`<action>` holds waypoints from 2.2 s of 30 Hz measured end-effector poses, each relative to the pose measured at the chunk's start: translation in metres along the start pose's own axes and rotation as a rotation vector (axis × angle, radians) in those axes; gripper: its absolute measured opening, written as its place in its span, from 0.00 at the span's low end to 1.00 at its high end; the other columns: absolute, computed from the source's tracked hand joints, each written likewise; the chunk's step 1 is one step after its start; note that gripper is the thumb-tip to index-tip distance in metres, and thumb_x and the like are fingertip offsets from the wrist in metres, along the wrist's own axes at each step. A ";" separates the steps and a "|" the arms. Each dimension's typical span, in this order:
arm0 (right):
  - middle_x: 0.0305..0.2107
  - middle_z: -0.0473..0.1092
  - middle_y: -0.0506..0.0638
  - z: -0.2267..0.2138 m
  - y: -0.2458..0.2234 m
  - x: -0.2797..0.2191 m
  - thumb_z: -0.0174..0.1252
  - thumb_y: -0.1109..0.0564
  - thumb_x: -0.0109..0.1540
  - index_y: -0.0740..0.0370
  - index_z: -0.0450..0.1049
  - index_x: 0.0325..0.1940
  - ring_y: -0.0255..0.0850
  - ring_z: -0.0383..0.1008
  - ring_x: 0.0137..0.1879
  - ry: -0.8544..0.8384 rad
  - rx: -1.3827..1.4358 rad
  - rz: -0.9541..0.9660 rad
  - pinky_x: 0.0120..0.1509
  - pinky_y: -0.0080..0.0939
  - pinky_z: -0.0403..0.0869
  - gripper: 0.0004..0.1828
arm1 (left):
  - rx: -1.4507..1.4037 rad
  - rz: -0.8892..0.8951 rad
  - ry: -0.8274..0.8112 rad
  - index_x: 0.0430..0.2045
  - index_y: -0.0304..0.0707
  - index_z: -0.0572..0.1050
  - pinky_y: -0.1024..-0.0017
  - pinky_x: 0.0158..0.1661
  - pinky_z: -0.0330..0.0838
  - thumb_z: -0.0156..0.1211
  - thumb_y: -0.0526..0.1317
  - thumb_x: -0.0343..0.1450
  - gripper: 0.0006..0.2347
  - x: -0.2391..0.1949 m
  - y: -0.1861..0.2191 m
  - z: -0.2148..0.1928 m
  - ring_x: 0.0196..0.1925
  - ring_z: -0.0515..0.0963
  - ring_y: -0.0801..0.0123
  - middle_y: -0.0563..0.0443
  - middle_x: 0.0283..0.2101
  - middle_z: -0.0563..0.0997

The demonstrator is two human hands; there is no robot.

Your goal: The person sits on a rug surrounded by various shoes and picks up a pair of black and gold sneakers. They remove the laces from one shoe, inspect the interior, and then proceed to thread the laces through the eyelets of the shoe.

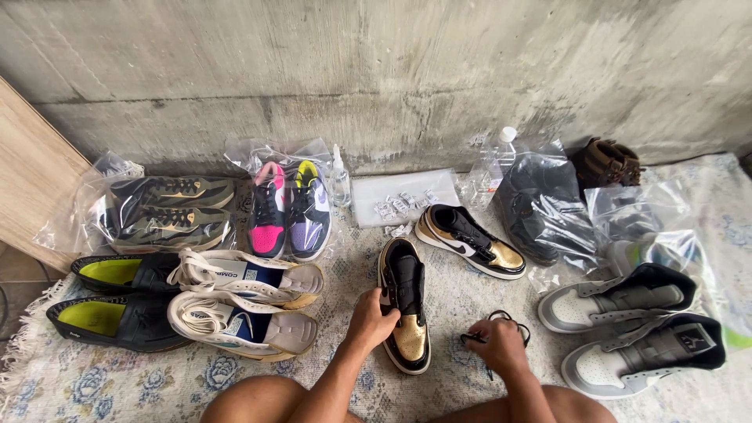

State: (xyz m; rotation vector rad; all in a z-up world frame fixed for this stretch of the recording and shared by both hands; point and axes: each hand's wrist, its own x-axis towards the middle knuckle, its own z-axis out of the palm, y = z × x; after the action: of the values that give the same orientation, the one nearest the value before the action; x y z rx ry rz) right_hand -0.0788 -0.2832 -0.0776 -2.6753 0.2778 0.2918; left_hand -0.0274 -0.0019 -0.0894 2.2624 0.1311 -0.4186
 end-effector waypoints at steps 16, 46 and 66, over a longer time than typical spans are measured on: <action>0.32 0.84 0.48 0.009 -0.022 -0.033 0.68 0.53 0.58 0.60 0.85 0.44 0.35 0.83 0.34 0.075 0.365 -0.021 0.40 0.33 0.80 0.13 | 0.339 0.356 0.295 0.46 0.35 0.74 0.58 0.47 0.72 0.65 0.40 0.66 0.16 -0.030 -0.001 0.001 0.42 0.76 0.59 0.47 0.38 0.76; 0.31 0.78 0.62 -0.013 -0.037 -0.062 0.56 0.65 0.66 0.76 0.81 0.48 0.42 0.72 0.33 -0.453 1.503 -0.214 0.40 0.39 0.71 0.13 | -0.128 0.753 -0.165 0.40 0.33 0.80 0.82 0.18 0.62 0.55 0.31 0.74 0.06 -0.081 0.045 -0.040 0.19 0.68 0.78 0.48 0.30 0.82; 0.26 0.72 0.52 -0.040 0.004 -0.045 0.57 0.68 0.65 0.72 0.77 0.53 0.33 0.66 0.28 0.089 1.685 -0.284 0.29 0.29 0.62 0.13 | -0.556 0.487 0.911 0.33 0.35 0.83 0.80 0.21 0.44 0.55 0.39 0.78 0.10 -0.155 0.047 -0.198 0.18 0.53 0.84 0.65 0.15 0.62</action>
State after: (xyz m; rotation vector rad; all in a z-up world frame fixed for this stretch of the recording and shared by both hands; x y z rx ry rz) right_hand -0.1161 -0.2973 -0.0329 -1.0233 0.0662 -0.1471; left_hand -0.1121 0.1210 0.1183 1.6850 0.1296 0.8252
